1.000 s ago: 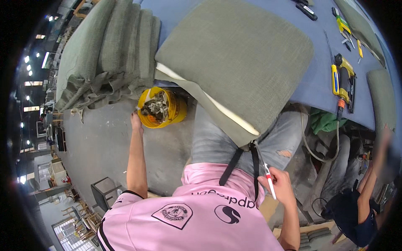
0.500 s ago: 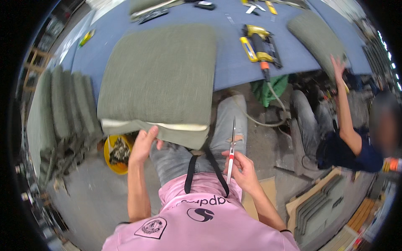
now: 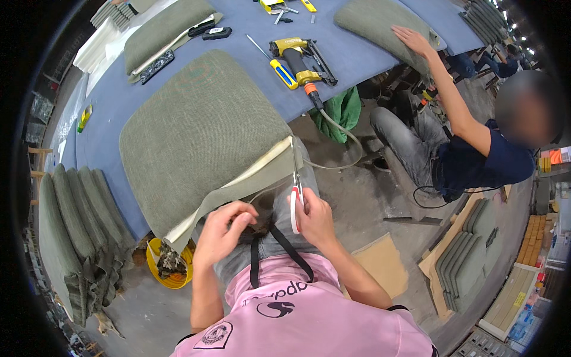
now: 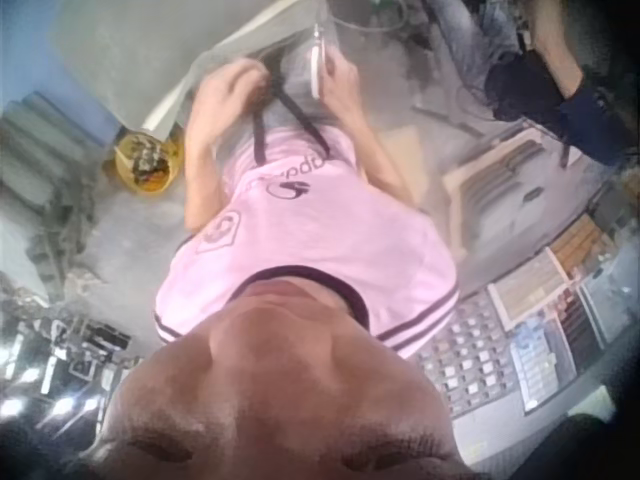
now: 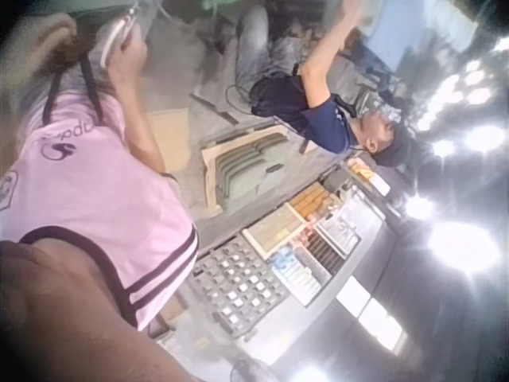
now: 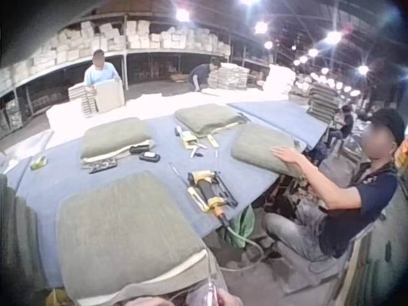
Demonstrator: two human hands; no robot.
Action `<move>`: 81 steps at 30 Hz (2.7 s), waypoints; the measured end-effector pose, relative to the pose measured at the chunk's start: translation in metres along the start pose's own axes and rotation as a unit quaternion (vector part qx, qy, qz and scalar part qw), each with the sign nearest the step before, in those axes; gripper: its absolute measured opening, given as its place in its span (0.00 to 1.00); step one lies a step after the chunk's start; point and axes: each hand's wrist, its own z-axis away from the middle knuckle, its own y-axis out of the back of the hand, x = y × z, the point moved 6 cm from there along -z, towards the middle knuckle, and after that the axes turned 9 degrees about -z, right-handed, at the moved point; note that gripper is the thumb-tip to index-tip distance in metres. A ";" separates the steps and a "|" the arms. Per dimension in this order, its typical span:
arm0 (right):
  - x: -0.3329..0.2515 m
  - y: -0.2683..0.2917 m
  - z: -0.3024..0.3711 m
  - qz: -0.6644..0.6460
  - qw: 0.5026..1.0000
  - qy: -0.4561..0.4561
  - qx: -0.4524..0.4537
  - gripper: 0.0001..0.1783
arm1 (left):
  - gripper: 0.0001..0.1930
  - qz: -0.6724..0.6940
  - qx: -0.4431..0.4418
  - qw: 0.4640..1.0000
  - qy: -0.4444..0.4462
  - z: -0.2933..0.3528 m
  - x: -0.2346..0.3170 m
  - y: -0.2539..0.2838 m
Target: The person staples fabric onto rectangular foam cushions using a pneumatic staple gun. They trim excess fabric with scissors, fold edges, and smooth the material to fit the cushion shape. The person handles multiple cushions sequentially on a large workbench.
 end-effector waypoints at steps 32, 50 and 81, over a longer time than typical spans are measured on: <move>0.029 0.014 0.018 -0.084 0.996 -0.019 0.029 0.13 | 0.14 -0.354 0.258 0.863 -0.254 -0.108 0.048 -0.023; -0.096 0.106 -0.121 0.146 0.969 0.163 0.110 0.21 | 0.09 -0.257 0.229 0.893 -0.288 -0.106 0.033 -0.034; -0.065 0.030 -0.117 -0.110 0.942 0.303 0.094 0.14 | 0.15 -0.353 0.405 0.825 -0.174 -0.079 -0.022 -0.061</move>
